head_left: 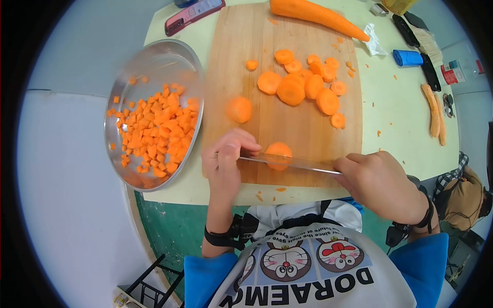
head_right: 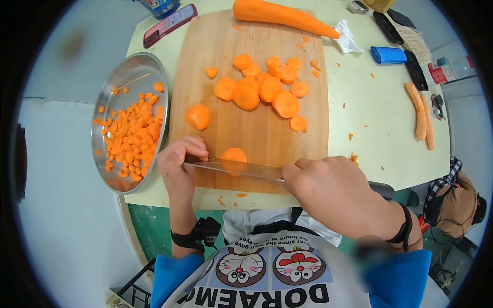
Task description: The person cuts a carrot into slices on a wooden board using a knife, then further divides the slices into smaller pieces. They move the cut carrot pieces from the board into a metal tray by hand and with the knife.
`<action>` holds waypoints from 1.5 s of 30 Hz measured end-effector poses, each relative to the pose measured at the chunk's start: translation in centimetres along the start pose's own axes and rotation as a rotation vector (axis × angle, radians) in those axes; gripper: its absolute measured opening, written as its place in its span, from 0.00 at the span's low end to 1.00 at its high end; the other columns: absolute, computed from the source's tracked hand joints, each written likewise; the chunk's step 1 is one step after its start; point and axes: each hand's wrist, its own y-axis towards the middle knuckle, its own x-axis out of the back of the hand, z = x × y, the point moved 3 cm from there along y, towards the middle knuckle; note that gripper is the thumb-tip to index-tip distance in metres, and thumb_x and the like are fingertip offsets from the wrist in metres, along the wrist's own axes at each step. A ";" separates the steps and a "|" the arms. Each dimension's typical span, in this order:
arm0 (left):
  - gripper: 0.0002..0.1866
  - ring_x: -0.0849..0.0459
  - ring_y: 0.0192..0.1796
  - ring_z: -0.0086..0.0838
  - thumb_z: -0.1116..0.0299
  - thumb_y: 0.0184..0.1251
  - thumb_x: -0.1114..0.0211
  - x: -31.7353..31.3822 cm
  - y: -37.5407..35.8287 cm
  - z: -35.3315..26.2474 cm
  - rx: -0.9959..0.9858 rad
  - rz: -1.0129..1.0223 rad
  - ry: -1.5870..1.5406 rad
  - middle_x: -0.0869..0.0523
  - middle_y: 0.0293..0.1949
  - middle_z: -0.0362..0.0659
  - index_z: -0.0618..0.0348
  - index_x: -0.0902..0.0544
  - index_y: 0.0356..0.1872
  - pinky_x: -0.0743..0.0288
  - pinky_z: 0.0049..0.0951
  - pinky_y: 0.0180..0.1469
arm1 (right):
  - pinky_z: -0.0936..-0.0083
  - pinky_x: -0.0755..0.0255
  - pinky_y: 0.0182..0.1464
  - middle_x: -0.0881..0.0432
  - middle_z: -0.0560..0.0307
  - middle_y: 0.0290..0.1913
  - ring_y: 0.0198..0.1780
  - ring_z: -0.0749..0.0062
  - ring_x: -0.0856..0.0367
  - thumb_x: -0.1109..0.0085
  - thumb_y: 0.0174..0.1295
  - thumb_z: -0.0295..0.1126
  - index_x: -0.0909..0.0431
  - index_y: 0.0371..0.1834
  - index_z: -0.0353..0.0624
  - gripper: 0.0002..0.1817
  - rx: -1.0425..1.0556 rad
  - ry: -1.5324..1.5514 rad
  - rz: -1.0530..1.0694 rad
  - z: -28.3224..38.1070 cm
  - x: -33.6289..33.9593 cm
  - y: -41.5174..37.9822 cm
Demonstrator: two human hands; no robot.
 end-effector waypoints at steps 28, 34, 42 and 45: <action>0.24 0.29 0.46 0.35 0.60 0.40 0.27 -2.3 -3.4 -0.4 -0.234 0.179 1.082 0.26 0.38 0.42 0.54 0.19 0.43 0.39 0.35 0.51 | 0.68 0.35 0.23 0.26 0.47 0.19 0.20 0.54 0.27 0.40 0.57 0.31 0.22 0.31 0.35 0.09 -0.324 0.163 -0.469 -2.6 1.3 -7.6; 0.27 0.28 0.45 0.34 0.54 0.41 0.25 -5.4 -5.7 0.9 -0.112 -0.278 1.204 0.25 0.37 0.40 0.56 0.21 0.43 0.44 0.37 0.50 | 0.67 0.34 0.23 0.25 0.49 0.20 0.21 0.55 0.26 0.40 0.56 0.30 0.23 0.28 0.36 0.07 -0.310 0.155 -0.364 -2.0 0.7 -6.5; 0.23 0.26 0.43 0.33 0.53 0.60 0.40 -0.5 -4.2 -2.4 -0.145 -0.409 0.550 0.23 0.38 0.46 0.62 0.23 0.47 0.37 0.33 0.48 | 0.68 0.31 0.22 0.26 0.53 0.19 0.21 0.58 0.24 0.40 0.55 0.31 0.25 0.30 0.42 0.06 -0.130 0.057 -0.313 0.1 0.4 -5.4; 0.22 0.25 0.49 0.28 0.56 0.70 0.54 0.2 -2.3 -3.1 -0.316 -0.421 0.218 0.23 0.45 0.46 0.68 0.25 0.47 0.35 0.28 0.53 | 0.69 0.31 0.21 0.26 0.56 0.19 0.21 0.59 0.24 0.40 0.55 0.31 0.27 0.29 0.43 0.06 -0.059 -0.016 -0.265 0.5 0.1 -4.3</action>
